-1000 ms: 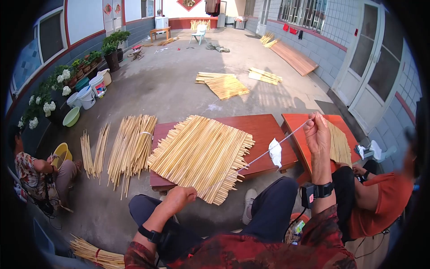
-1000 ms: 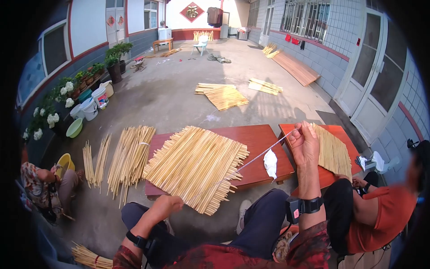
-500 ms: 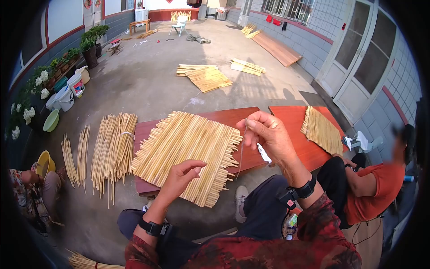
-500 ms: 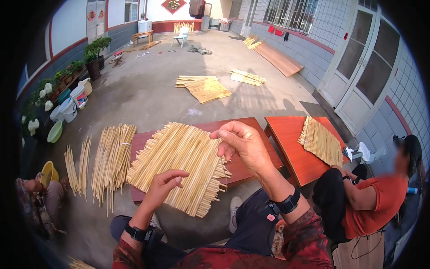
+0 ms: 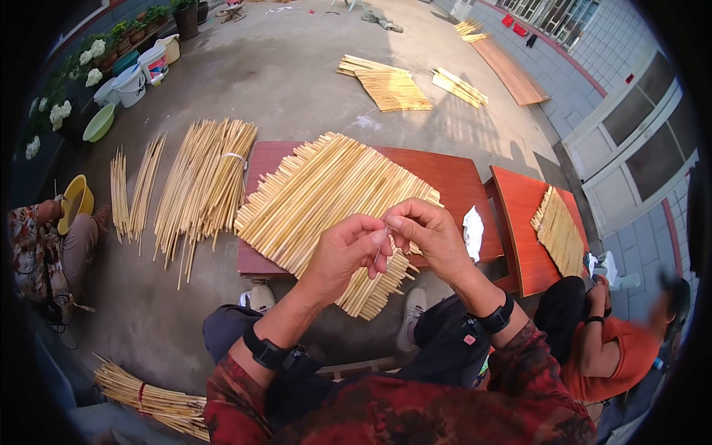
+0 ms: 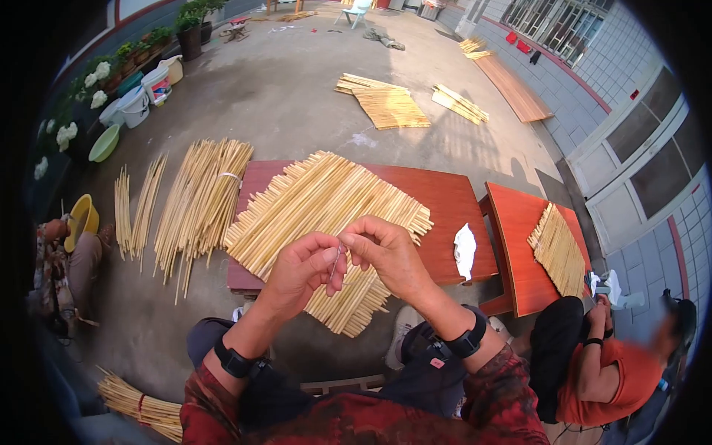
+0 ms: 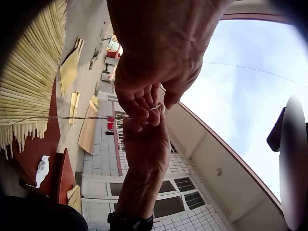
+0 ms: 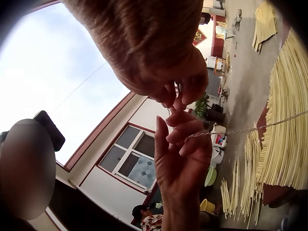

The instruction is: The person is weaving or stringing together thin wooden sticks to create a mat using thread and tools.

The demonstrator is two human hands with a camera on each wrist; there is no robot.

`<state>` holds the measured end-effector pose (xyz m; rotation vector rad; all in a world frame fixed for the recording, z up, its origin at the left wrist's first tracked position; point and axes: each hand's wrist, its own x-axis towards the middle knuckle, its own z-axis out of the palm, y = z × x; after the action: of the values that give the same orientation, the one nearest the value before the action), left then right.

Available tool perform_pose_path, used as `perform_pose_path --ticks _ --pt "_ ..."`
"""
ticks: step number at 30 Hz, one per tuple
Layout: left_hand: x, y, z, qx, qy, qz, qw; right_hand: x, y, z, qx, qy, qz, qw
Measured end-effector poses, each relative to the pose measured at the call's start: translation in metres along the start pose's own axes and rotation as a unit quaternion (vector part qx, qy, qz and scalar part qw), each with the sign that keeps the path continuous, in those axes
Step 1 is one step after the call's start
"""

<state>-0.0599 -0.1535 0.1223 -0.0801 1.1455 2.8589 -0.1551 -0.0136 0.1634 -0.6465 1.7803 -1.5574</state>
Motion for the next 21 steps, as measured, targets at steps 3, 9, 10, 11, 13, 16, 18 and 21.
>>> perform_pose_path --ticks 3,9,10,11,13,16,18,21 --pt "-0.002 -0.008 -0.008 0.088 0.044 0.0 0.995 0.003 0.014 0.004 0.034 -0.003 -0.012 0.999" --pt "-0.006 -0.005 -0.007 0.001 0.04 -0.047 0.998 0.005 0.033 -0.001 0.071 -0.011 -0.003 0.997" --pt "-0.006 -0.005 -0.008 0.0 0.044 -0.05 0.998 0.005 0.036 -0.003 0.069 -0.01 -0.005 0.998" --pt "-0.006 -0.005 -0.009 0.031 0.047 -0.074 0.996 0.006 0.038 -0.004 0.071 -0.011 -0.001 0.997" --pt "-0.005 -0.007 -0.011 0.062 0.051 -0.099 0.992 0.009 0.041 -0.008 0.106 0.011 -0.002 0.994" --pt "-0.001 -0.013 -0.011 0.042 0.072 -0.131 0.988 0.01 0.049 -0.017 0.15 0.029 0.002 0.988" --pt "-0.002 -0.015 -0.014 0.125 0.062 -0.139 0.98 0.012 0.05 -0.02 0.174 0.032 0.014 0.984" --pt "-0.002 -0.02 -0.016 0.141 0.076 -0.14 0.977 0.012 0.055 -0.028 0.204 0.04 0.034 0.977"
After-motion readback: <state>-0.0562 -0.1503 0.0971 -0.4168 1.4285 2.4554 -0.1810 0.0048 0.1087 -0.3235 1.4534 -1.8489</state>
